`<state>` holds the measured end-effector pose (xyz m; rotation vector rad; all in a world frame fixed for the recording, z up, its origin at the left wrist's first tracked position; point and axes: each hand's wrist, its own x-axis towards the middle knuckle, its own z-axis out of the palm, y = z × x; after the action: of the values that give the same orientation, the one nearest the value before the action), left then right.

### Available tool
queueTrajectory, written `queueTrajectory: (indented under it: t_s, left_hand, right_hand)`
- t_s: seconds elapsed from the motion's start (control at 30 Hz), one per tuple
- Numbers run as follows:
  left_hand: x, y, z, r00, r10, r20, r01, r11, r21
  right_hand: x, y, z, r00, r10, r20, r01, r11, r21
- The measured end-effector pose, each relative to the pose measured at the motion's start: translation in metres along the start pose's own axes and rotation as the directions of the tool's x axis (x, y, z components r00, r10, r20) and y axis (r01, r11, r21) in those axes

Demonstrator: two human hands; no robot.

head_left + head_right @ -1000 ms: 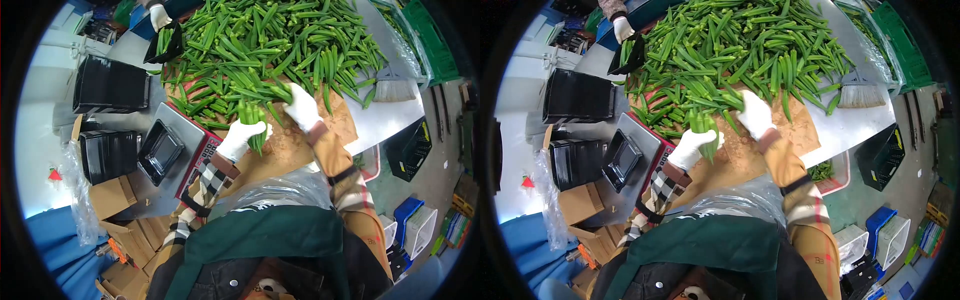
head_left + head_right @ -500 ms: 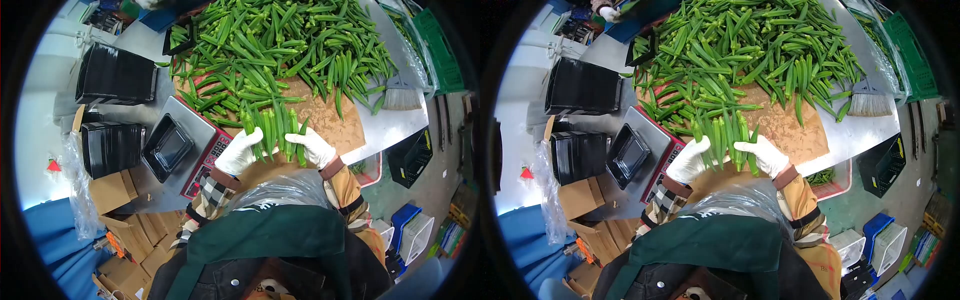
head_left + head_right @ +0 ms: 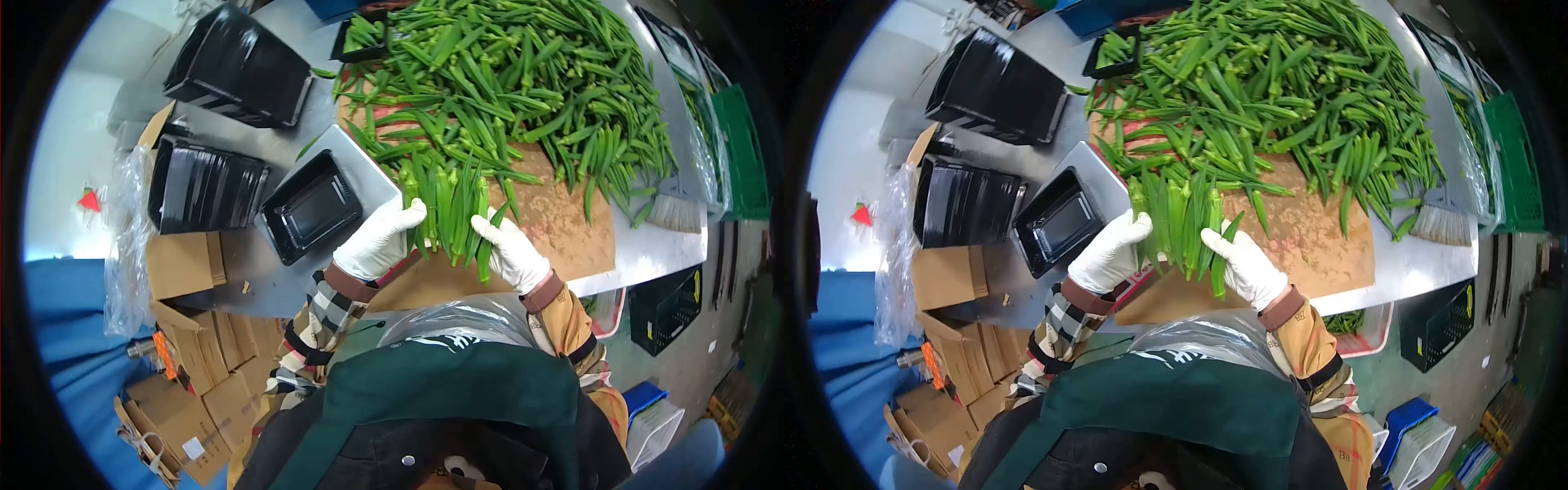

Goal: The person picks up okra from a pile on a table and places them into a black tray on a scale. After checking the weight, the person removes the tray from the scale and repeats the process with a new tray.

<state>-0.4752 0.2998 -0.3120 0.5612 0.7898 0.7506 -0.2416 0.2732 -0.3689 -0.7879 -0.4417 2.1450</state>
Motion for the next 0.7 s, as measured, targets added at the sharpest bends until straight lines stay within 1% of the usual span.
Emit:
queueTrajectory:
  t_s: [0.03, 0.1, 0.13, 0.17, 0.2, 0.23, 0.3, 0.33, 0.37, 0.4, 0.43, 0.47, 0.5, 0.53, 0.57, 0.6, 0.63, 0.67, 0.7]
  left_hand:
    - [-0.008, 0.007, -0.003, 1.000, 0.007, -0.025, -0.007, 1.000, 0.001]
    - [-0.013, 0.007, -0.004, 0.987, 0.079, -0.140, -0.068, 0.995, 0.079]
    - [-0.013, 0.005, -0.002, 0.975, 0.113, -0.191, -0.091, 0.989, 0.118]
    - [-0.013, 0.004, -0.001, 0.960, 0.147, -0.237, -0.111, 0.981, 0.157]
    - [-0.012, 0.000, -0.005, 0.954, 0.144, -0.265, -0.105, 0.982, 0.154]
    - [-0.012, -0.003, -0.007, 0.957, 0.121, -0.265, -0.091, 0.988, 0.123]
    - [-0.007, -0.009, -0.009, 0.964, 0.073, -0.257, -0.060, 0.997, 0.057]
    - [0.001, -0.015, -0.009, 0.961, 0.148, -0.232, -0.134, 0.988, 0.076]
    - [0.009, -0.021, -0.006, 0.970, 0.145, -0.193, -0.129, 0.987, 0.095]
    - [0.019, -0.028, 0.000, 0.978, 0.142, -0.153, -0.125, 0.986, 0.112]
    - [0.027, -0.033, 0.012, 0.983, 0.138, -0.116, -0.123, 0.984, 0.127]
    - [0.032, -0.033, 0.033, 0.984, 0.167, -0.058, -0.141, 0.937, 0.320]
    - [0.037, -0.038, 0.061, 0.988, 0.124, 0.090, -0.141, 0.965, 0.222]
    - [0.049, -0.054, 0.084, 0.994, 0.001, 0.113, -0.046, 0.916, 0.398]
    - [0.052, -0.068, 0.113, 0.976, 0.123, 0.180, -0.207, 0.787, 0.581]
    - [0.061, -0.089, 0.133, 0.942, 0.104, 0.320, -0.286, 0.747, 0.600]
    - [0.062, -0.094, 0.151, 0.920, -0.006, 0.393, -0.271, 0.715, 0.644]
    - [0.065, -0.102, 0.159, 0.929, 0.043, 0.369, -0.268, 0.765, 0.586]
    - [0.069, -0.110, 0.163, 0.936, 0.089, 0.340, -0.267, 0.809, 0.524]
  right_hand:
    - [0.005, 0.001, 0.012, 1.000, -0.020, -0.010, 0.019, 0.999, -0.042]
    - [0.013, 0.006, 0.035, 0.997, -0.065, -0.035, 0.060, 0.991, -0.121]
    - [0.018, 0.009, 0.044, 0.988, -0.139, -0.068, 0.116, 0.955, -0.271]
    - [0.021, 0.012, 0.050, 0.981, -0.171, -0.086, 0.132, 0.930, -0.342]
    - [0.022, 0.015, 0.055, 0.972, -0.208, -0.106, 0.147, 0.900, -0.410]
    - [0.023, 0.016, 0.056, 0.961, -0.248, -0.126, 0.161, 0.864, -0.477]
    - [0.019, 0.013, 0.053, 0.933, -0.297, -0.202, 0.193, 0.889, -0.415]
    - [0.013, 0.010, 0.054, 0.910, -0.334, -0.246, 0.224, 0.895, -0.384]
    - [0.007, 0.007, 0.052, 0.883, -0.368, -0.292, 0.257, 0.899, -0.356]
    - [-0.005, 0.002, 0.042, 0.861, -0.366, -0.353, 0.229, 0.899, -0.372]
    - [-0.027, -0.020, 0.056, 0.825, -0.394, -0.404, 0.156, 0.847, -0.508]
    - [-0.044, -0.029, 0.047, 0.774, -0.510, -0.376, 0.221, 0.774, -0.593]
    - [-0.068, -0.047, 0.054, 0.718, -0.568, -0.403, 0.261, 0.756, -0.600]
    - [-0.089, -0.060, 0.069, 0.571, -0.696, -0.435, 0.350, 0.686, -0.638]
    - [-0.114, -0.070, 0.062, 0.421, -0.759, -0.497, 0.252, 0.624, -0.740]
    - [-0.135, -0.089, 0.078, 0.335, -0.877, -0.344, 0.287, 0.443, -0.850]
    - [-0.159, -0.097, 0.076, 0.193, -0.918, -0.345, 0.177, 0.379, -0.908]
    - [-0.179, -0.103, 0.072, 0.199, -0.930, -0.309, 0.280, 0.356, -0.892]
    - [-0.190, -0.103, 0.072, 0.094, -0.961, -0.262, 0.286, 0.278, -0.917]
